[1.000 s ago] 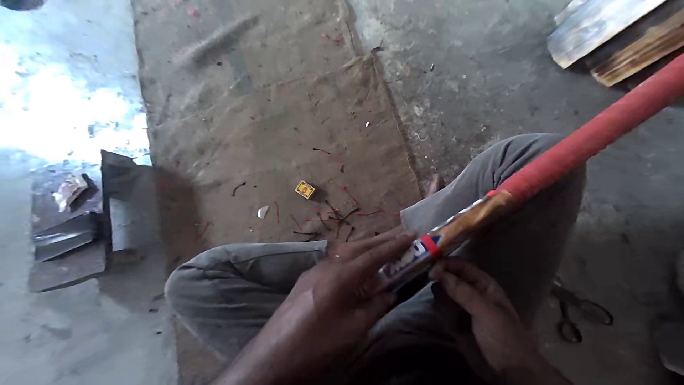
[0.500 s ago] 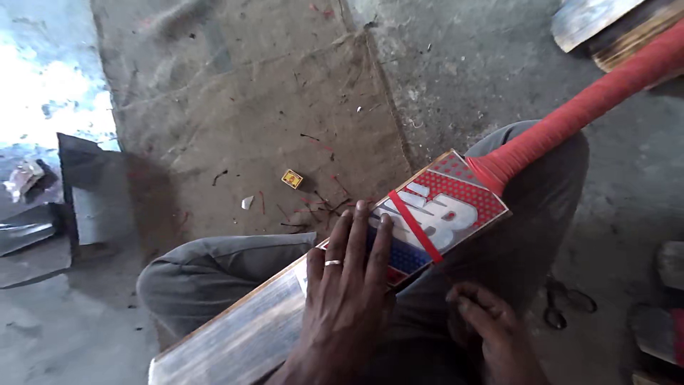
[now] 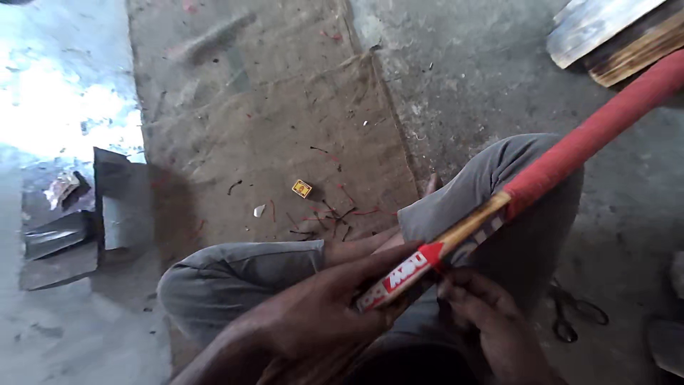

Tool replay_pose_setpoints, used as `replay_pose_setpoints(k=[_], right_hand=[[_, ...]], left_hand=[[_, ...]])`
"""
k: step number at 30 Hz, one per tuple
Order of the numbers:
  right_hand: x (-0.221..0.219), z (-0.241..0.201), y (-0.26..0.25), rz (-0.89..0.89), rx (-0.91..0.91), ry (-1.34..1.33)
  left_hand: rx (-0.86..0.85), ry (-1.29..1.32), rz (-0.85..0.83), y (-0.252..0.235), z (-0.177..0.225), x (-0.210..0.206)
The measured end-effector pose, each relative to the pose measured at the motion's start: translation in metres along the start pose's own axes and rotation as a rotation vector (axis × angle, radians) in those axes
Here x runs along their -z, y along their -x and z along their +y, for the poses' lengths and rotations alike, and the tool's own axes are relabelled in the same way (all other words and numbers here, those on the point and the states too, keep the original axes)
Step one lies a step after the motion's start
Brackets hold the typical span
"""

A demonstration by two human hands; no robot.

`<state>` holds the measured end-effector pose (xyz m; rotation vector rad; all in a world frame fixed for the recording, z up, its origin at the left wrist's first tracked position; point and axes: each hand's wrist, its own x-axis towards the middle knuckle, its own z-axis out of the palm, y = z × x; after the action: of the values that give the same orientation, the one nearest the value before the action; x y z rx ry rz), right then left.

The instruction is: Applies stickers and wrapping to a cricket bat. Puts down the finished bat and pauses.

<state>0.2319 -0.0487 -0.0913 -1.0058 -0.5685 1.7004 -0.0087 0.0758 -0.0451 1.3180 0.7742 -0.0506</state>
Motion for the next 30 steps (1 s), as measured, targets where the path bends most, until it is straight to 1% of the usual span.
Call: replay_pose_setpoints(k=[1,2,4,5,6,8,9,11,13,15,18,23,27,30], right_hand=[[-0.001,0.001,-0.007,0.011,-0.015,-0.01],[-0.004,0.0,-0.013,0.016,-0.032,-0.021],[-0.012,-0.006,-0.024,0.052,-0.07,-0.023],[-0.016,-0.008,-0.026,0.069,-0.093,-0.02],[-0.019,-0.01,-0.027,0.076,-0.113,-0.016],[-0.017,-0.007,-0.02,0.093,-0.117,0.01],[-0.013,-0.004,-0.011,0.103,-0.115,0.018],[-0.001,0.005,0.009,0.151,-0.113,0.035],[0.009,0.012,0.026,0.181,-0.114,0.005],[0.015,0.016,0.034,0.154,-0.118,-0.027],[0.021,0.027,0.033,0.148,-0.158,-0.104],[0.03,0.041,0.027,0.15,-0.144,-0.241],[0.028,0.037,0.024,0.1,-0.112,-0.223],[0.017,0.021,0.021,0.022,-0.065,-0.127]], left_hand=[[-0.037,-0.119,0.114,0.003,0.002,0.001],[-0.087,-0.313,0.307,0.007,0.004,-0.004],[-0.128,-0.809,0.73,0.01,0.004,-0.03],[-0.125,-0.985,0.851,0.008,-0.001,-0.05],[-0.086,-1.146,0.9,0.004,-0.009,-0.07],[0.039,-1.374,0.924,-0.011,-0.032,-0.097],[0.058,-1.429,0.943,-0.016,-0.042,-0.101],[-0.008,-1.445,0.996,-0.023,-0.049,-0.096],[-0.044,-1.431,0.986,-0.023,-0.049,-0.092],[-0.053,-1.428,0.969,-0.022,-0.047,-0.089],[-0.056,-1.41,0.933,-0.021,-0.044,-0.086],[-0.112,-1.325,0.857,-0.018,-0.036,-0.08],[-0.138,-1.265,0.831,-0.015,-0.026,-0.071],[-0.143,-1.112,0.689,-0.001,-0.008,-0.055]])
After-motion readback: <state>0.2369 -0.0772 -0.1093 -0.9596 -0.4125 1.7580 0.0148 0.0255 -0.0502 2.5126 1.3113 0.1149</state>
